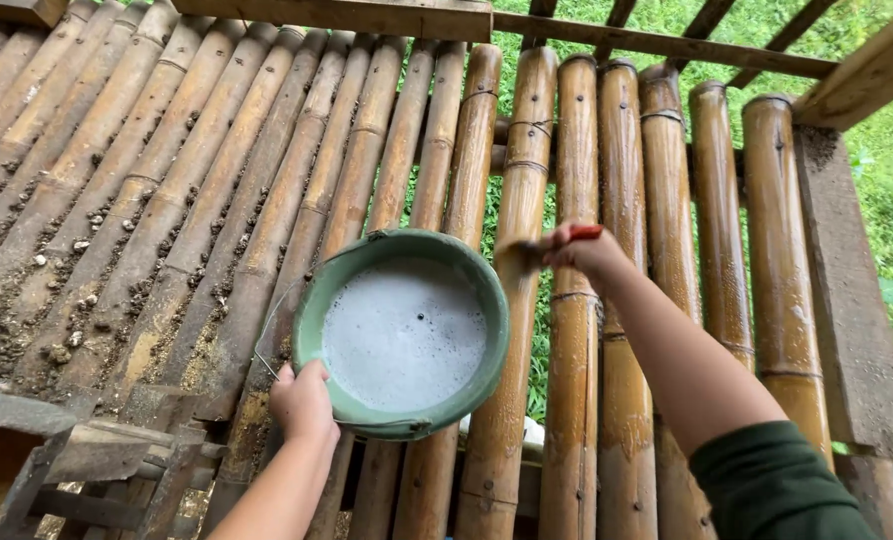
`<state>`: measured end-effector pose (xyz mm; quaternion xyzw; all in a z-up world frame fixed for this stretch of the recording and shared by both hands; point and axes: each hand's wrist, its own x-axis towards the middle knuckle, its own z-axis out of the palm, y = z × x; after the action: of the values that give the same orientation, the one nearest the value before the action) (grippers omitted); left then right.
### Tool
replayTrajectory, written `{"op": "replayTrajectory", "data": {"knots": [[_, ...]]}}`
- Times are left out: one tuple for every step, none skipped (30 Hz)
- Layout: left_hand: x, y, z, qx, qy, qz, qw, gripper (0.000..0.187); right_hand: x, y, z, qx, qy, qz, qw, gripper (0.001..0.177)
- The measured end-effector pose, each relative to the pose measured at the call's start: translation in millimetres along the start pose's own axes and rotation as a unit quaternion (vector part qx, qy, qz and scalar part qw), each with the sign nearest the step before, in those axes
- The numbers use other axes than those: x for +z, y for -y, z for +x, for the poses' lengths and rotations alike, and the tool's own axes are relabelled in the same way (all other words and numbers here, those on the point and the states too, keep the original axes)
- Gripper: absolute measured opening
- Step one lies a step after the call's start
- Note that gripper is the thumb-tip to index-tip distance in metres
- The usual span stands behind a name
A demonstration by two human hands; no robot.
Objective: The person holds a green bucket containing a white liquid and uses a paintbrush to apply the liquid onto a bamboo floor. The person systematically brushes the liquid onto the bamboo poles, moving along the floor as they work.
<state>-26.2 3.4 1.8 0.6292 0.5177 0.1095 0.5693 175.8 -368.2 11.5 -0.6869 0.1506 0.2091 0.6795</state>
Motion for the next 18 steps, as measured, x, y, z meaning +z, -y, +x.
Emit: {"op": "replayTrajectory", "data": {"knots": [[1,-2,-1,0.000,-0.005,-0.002,1.000,0.020,-5,-10,23,-0.001,0.005,-0.001,1.000,0.039],[1,-3,-2,-0.007,-0.003,-0.004,1.000,0.015,-10,-22,43,-0.090,-0.013,-0.017,0.996,0.035],[0,-4,-4,-0.015,-0.001,-0.005,1.000,0.010,-15,-36,63,-0.179,-0.031,-0.032,0.983,0.035],[0,1,0,-0.019,-0.004,-0.004,1.000,0.010,-15,-44,51,-0.175,-0.028,-0.033,0.984,0.035],[-1,6,3,-0.007,-0.010,-0.001,1.000,0.013,-15,-51,38,-0.154,-0.019,-0.096,0.983,0.031],[3,8,8,0.008,-0.011,0.001,1.000,0.017,-18,-55,27,-0.135,-0.015,-0.158,0.978,0.029],[1,6,4,0.006,-0.009,0.000,1.000,0.017,-20,-70,8,-0.134,-0.016,-0.159,0.978,0.029],[1,2,1,0.002,-0.008,0.002,1.000,0.020,-22,-83,-11,-0.114,-0.007,-0.136,0.984,0.020],[-1,-2,-3,-0.002,-0.007,0.003,1.000,0.023,-25,-96,-31,-0.094,0.003,-0.113,0.989,0.017],[-1,-4,-5,0.000,-0.006,0.001,1.000,0.023,-30,-114,-49,-0.097,0.002,-0.113,0.989,0.017],[-2,-7,-7,-0.006,-0.002,0.003,1.000,0.022,-35,-134,-66,-0.084,0.028,-0.121,0.989,0.024],[-3,-7,-11,-0.013,0.004,0.007,1.000,0.022,-41,-155,-86,-0.068,0.054,-0.129,0.988,0.031],[-3,-10,-9,-0.011,0.005,0.006,1.000,0.022,-46,-161,-103,-0.070,0.053,-0.129,0.988,0.031],[-2,-11,-10,-0.020,0.010,0.008,1.000,0.013,-53,-169,-126,-0.055,0.110,-0.135,0.983,0.028],[-1,-13,-11,-0.029,0.014,0.010,0.999,0.026,-59,-176,-148,-0.040,0.168,-0.141,0.975,0.033],[2,-11,-8,-0.025,0.017,0.005,1.000,0.026,-57,-163,-158,-0.046,0.165,-0.143,0.975,0.033],[5,-9,-5,-0.003,0.014,0.006,1.000,0.014,-55,-150,-169,-0.070,0.264,-0.133,0.953,0.031],[0,0,-6,0.012,0.004,0.011,1.000,0.009,-52,-142,-185,-0.086,0.366,-0.122,0.919,0.030]]}}
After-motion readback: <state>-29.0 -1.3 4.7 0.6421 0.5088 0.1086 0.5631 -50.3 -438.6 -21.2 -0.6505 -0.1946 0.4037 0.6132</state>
